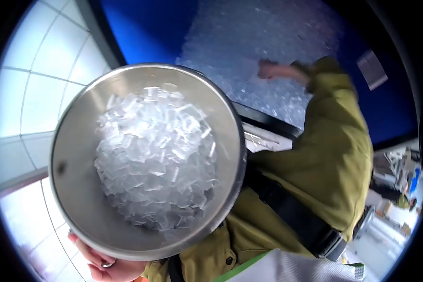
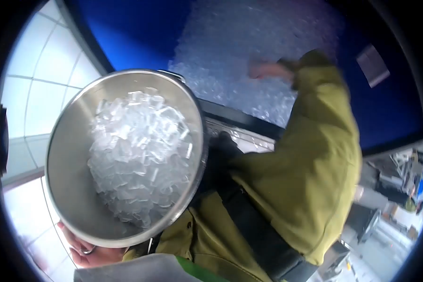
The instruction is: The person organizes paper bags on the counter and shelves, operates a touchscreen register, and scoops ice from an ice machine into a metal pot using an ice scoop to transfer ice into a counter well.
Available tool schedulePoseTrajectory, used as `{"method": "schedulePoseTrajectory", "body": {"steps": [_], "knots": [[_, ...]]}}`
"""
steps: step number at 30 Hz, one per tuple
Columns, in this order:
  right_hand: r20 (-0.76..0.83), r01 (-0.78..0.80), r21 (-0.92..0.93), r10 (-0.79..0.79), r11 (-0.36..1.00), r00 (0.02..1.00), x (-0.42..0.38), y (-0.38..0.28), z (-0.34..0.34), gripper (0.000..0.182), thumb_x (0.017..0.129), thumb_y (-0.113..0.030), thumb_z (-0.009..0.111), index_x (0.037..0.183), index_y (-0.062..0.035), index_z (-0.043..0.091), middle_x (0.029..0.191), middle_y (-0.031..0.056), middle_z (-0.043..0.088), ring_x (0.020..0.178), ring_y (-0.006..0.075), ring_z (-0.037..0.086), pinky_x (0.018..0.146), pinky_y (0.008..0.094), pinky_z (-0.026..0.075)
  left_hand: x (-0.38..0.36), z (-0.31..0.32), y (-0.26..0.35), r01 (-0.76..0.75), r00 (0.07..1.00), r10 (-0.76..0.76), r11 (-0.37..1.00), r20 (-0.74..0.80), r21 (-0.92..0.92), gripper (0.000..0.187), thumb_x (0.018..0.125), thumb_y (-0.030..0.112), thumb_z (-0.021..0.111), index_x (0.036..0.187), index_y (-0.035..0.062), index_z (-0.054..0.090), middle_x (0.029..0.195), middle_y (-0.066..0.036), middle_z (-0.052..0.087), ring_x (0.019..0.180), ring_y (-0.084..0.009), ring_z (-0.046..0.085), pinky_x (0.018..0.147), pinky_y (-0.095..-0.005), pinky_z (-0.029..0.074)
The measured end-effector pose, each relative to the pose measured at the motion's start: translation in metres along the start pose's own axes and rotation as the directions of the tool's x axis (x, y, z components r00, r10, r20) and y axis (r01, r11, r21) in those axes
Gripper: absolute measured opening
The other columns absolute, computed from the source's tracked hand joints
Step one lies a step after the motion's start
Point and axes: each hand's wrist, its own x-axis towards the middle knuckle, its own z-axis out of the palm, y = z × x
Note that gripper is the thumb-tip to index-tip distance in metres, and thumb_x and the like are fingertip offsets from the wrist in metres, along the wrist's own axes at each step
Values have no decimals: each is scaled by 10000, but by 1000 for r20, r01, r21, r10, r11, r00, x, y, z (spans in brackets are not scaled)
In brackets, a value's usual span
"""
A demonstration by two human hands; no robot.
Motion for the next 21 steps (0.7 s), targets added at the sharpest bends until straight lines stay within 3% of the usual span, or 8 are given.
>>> {"method": "schedulePoseTrajectory", "body": {"steps": [1, 5, 6, 7, 13, 17, 19, 21], "knots": [[-109, 41, 37, -37, 998, 993, 37, -22, 19, 473, 619, -212, 619, 1016, 7, 484, 817, 181, 581, 786, 299, 574, 661, 381, 469, -4, 1, -3, -61, 998, 60, 998, -22, -22, 189, 735, 149, 422, 839, -4, 384, 522, 46, 275, 458, -44, 283, 717, -191, 332], [-501, 140, 218, -12, 966, 866, 152, -94, 62, 474, 632, -261, 610, 999, 17, 494, 830, 182, 583, 791, 308, 572, 674, 382, 464, -8, 1, 7, 123, 979, -128, 991, 160, 46, 309, 739, 133, 429, 978, -58, 382, 534, 54, 290, 446, -42, 294, 724, -178, 343], [-543, 146, 280, 31, 949, 839, 162, -102, 74, 476, 636, -273, 607, 995, 19, 496, 833, 183, 583, 792, 311, 572, 678, 382, 462, -11, 9, -2, -5, 998, 5, 1000, 60, -6, 398, 739, 107, 421, 1075, -78, 318, 574, 47, 315, 425, -37, 301, 549, -133, 332], [-591, 159, 319, 65, 934, 804, 173, -109, 73, 478, 639, -285, 605, 991, 22, 498, 837, 183, 584, 793, 313, 571, 681, 383, 461, -7, 17, 2, 89, 988, -97, 994, 123, 69, 118, 764, 135, 407, 814, 37, 363, 510, 55, 271, 443, -16, 307, 682, -155, 365], [-750, 98, 325, 194, 941, 632, 126, -86, 66, 468, 652, -348, 592, 931, 23, 534, 858, 189, 583, 795, 329, 568, 695, 387, 453, -5, 19, 4, 103, 989, -108, 993, 106, 52, 112, 776, 135, 376, 682, 85, 342, 487, 60, 247, 414, -15, 283, 721, -153, 358], [-726, 180, 241, 54, 954, 685, 55, -74, -1, 379, 649, -308, 603, 888, -17, 558, 850, 182, 582, 812, 333, 559, 675, 385, 445, -2, 12, 1, 63, 991, -64, 998, 114, 15, 133, 758, 128, 386, 822, 12, 391, 504, 56, 273, 434, -12, 309, 785, -174, 352], [-790, 495, 146, -200, 857, 579, -14, -78, -38, 304, 651, -232, 605, 870, -26, 559, 826, 181, 581, 791, 337, 559, 642, 387, 445, -2, 17, 0, 56, 995, -54, 998, 89, -19, 271, 746, 122, 399, 957, -48, 387, 525, 55, 300, 444, -16, 321, 808, -187, 349], [-720, 493, -215, -478, 843, 503, -69, -92, -72, 334, 647, -243, 604, 890, -27, 524, 817, 168, 584, 736, 324, 573, 616, 414, 460, 0, 3, 1, 24, 994, -17, 998, 109, -60, 440, 726, 109, 423, 1093, -98, 295, 563, 55, 334, 457, -23, 333, 841, -202, 339]]}}
